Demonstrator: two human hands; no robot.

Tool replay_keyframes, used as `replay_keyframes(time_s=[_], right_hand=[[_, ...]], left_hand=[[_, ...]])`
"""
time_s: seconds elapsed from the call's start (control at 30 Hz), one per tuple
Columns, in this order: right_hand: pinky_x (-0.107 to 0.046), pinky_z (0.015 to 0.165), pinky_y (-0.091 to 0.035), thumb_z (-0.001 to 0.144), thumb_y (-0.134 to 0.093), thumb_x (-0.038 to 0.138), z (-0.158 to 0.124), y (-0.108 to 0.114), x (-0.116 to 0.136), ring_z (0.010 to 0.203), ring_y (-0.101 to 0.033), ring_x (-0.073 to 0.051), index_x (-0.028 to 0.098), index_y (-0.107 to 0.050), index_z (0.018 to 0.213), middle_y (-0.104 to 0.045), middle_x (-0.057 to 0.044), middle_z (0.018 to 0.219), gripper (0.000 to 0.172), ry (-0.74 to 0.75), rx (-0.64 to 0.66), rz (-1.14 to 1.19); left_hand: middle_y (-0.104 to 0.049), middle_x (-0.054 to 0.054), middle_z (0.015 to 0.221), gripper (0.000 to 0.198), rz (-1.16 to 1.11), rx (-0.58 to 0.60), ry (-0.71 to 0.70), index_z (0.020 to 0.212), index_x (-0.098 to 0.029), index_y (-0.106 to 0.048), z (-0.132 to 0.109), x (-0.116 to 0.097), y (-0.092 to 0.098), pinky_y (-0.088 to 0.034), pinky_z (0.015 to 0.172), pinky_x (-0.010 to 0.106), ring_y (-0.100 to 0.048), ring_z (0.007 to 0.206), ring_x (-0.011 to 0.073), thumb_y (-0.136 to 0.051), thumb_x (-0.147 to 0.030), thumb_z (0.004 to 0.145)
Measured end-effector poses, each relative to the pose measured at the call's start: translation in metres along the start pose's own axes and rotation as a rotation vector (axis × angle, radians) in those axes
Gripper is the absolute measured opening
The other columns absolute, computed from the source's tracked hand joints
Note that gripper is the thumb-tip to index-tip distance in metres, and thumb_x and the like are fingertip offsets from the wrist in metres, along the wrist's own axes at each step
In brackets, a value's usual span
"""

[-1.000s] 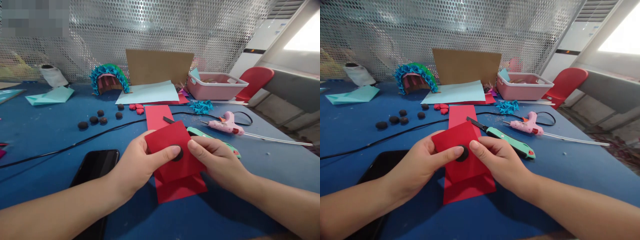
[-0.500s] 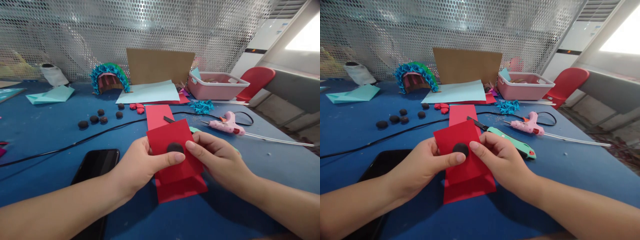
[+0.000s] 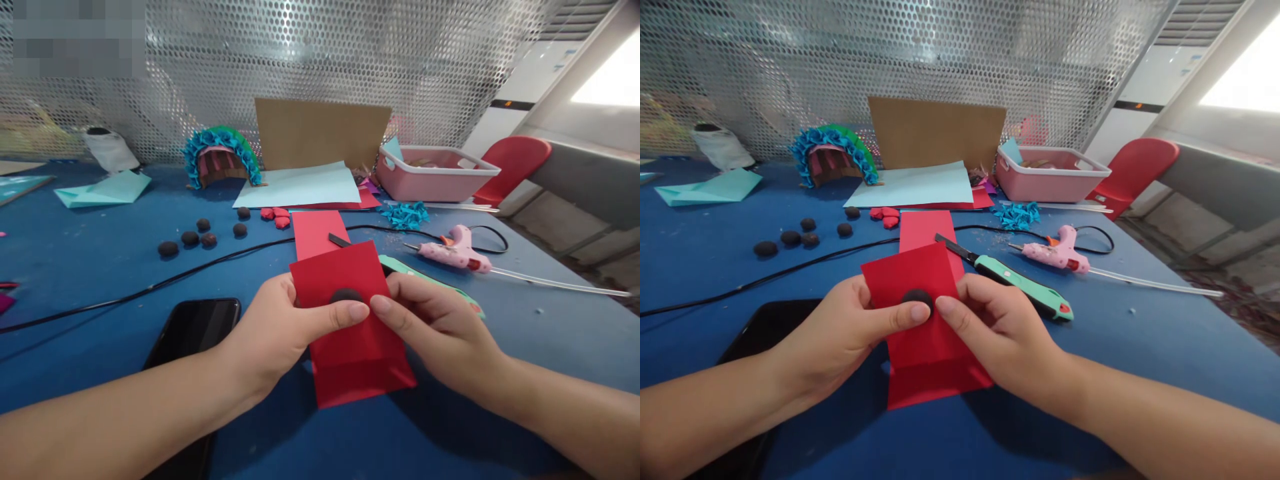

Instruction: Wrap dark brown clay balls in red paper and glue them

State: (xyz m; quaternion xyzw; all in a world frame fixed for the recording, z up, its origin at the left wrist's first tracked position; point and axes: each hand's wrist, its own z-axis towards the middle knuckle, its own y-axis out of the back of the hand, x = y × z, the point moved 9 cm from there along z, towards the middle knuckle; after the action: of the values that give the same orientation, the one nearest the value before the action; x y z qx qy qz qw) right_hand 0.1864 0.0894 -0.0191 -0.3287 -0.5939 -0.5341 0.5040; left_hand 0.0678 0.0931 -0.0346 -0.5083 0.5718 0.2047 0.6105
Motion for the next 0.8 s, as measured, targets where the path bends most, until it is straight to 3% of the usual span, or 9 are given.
replay_keyframes(time_s=[0.1,0.3,0.53,0.7,0.8], right_hand=[[-0.023,0.045,-0.029,0.09,-0.049,0.052,-0.0022,-0.0025,0.003,0.051,-0.03,-0.008,0.02,-0.039,0.059,-0.035,0.004,0.056,0.046,0.031,0.036,-0.059],[-0.024,0.047,-0.038,0.084,-0.053,0.059,-0.0041,-0.0005,-0.0045,0.057,-0.046,-0.012,0.019,-0.054,0.063,-0.055,-0.002,0.064,0.045,-0.045,0.018,-0.025],[-0.023,0.046,-0.037,0.086,-0.052,0.056,-0.0049,-0.0005,-0.0033,0.053,-0.044,-0.011,0.018,-0.06,0.069,-0.055,-0.002,0.064,0.042,-0.026,0.017,-0.058],[-0.023,0.045,-0.036,0.087,-0.052,0.056,-0.0038,0.0013,-0.006,0.052,-0.043,-0.01,0.019,-0.058,0.068,-0.053,-0.002,0.062,0.042,-0.048,-0.007,-0.039],[-0.023,0.046,-0.039,0.086,-0.054,0.056,-0.0043,0.0008,-0.0057,0.054,-0.047,-0.011,0.018,-0.06,0.068,-0.055,-0.002,0.062,0.042,-0.045,0.003,-0.042]], left_hand=[[-0.077,0.006,0.099,0.028,0.015,-0.002,0.018,0.099,-0.018,-0.073,0.0002,0.0001,0.0006,-0.057,0.079,0.028,-0.072,0.088,0.0214,-0.079,-0.028,0.073],[-0.077,0.007,0.099,0.025,-0.065,-0.008,-0.018,0.1,-0.019,-0.072,-0.0003,-0.0011,0.0022,-0.058,0.076,0.028,-0.073,0.085,0.0205,-0.076,-0.026,0.077],[-0.077,0.007,0.098,0.024,-0.08,-0.038,-0.018,0.099,-0.018,-0.073,-0.0002,0.0006,0.0049,-0.059,0.078,0.029,-0.073,0.086,0.0215,-0.076,-0.027,0.077],[-0.076,0.009,0.1,0.029,-0.066,0.024,-0.017,0.101,-0.016,-0.072,-0.0016,-0.0019,-0.001,-0.059,0.077,0.029,-0.073,0.088,0.0226,-0.076,-0.031,0.077],[-0.077,0.007,0.099,0.025,-0.064,-0.025,0.007,0.099,-0.018,-0.073,-0.0017,0.0004,0.0031,-0.059,0.076,0.027,-0.073,0.085,0.0204,-0.077,-0.027,0.076]])
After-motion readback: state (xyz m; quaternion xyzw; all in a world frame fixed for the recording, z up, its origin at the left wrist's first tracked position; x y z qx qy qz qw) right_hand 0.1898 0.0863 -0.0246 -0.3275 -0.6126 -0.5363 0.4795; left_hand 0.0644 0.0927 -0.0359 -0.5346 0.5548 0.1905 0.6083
